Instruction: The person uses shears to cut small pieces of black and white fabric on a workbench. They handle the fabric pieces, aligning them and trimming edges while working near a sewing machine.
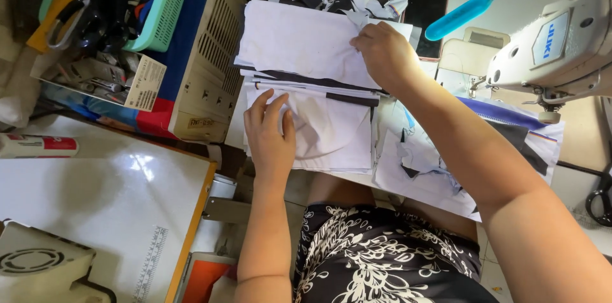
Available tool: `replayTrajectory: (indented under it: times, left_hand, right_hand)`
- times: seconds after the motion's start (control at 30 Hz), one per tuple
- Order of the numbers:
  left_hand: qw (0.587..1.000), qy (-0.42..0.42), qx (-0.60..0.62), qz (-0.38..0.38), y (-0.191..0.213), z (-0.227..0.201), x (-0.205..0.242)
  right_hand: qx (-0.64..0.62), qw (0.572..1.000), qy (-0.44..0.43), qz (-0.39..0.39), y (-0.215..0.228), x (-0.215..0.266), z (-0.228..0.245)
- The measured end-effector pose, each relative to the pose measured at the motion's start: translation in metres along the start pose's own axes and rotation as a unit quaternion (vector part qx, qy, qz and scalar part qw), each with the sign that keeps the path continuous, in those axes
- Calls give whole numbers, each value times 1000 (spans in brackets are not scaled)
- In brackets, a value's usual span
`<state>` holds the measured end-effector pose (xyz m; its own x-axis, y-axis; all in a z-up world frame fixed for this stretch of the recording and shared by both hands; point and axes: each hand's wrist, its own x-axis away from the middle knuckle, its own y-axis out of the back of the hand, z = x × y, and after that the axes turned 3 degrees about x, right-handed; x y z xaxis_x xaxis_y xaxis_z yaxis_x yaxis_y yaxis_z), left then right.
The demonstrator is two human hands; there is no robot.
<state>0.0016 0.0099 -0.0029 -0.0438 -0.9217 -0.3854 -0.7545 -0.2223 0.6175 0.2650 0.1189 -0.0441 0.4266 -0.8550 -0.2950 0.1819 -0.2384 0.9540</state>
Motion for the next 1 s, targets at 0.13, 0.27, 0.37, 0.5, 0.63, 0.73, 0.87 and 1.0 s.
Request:
replayTrajectory:
  times: [0.13, 0.27, 0.37, 0.5, 0.63, 0.73, 0.87, 1.0]
  left_hand:
    - [999, -34, 0, 21, -4, -8, -16]
    - [996, -87, 5, 5, -11, -26, -31]
    - [994, -107, 31, 16, -9, -45, -30]
    - [991, -117, 57, 43, -28, -43, -15]
    - [985, -139, 76, 72, -46, -50, -2]
    - [979, -157, 83, 96, -59, -57, 5]
    - [968, -206, 36, 139, -90, -60, 17]
    - [958, -231, 15, 168, -119, -76, 27]
  right_hand:
    - [4, 992, 37, -121, 20, 12, 4]
    - [-115, 978, -32, -170, 75, 33, 41]
    - [-212, 961, -63, -164, 122, 66, 50]
    - [-210, 960, -123, -136, 138, 121, 38]
    - [-182, 976, -91, -77, 130, 143, 41]
    - [-161, 983, -66, -52, 123, 156, 40]
    - [-84, 987, -118, -62, 110, 180, 22]
    - [-20, 992, -113, -48, 82, 188, 15]
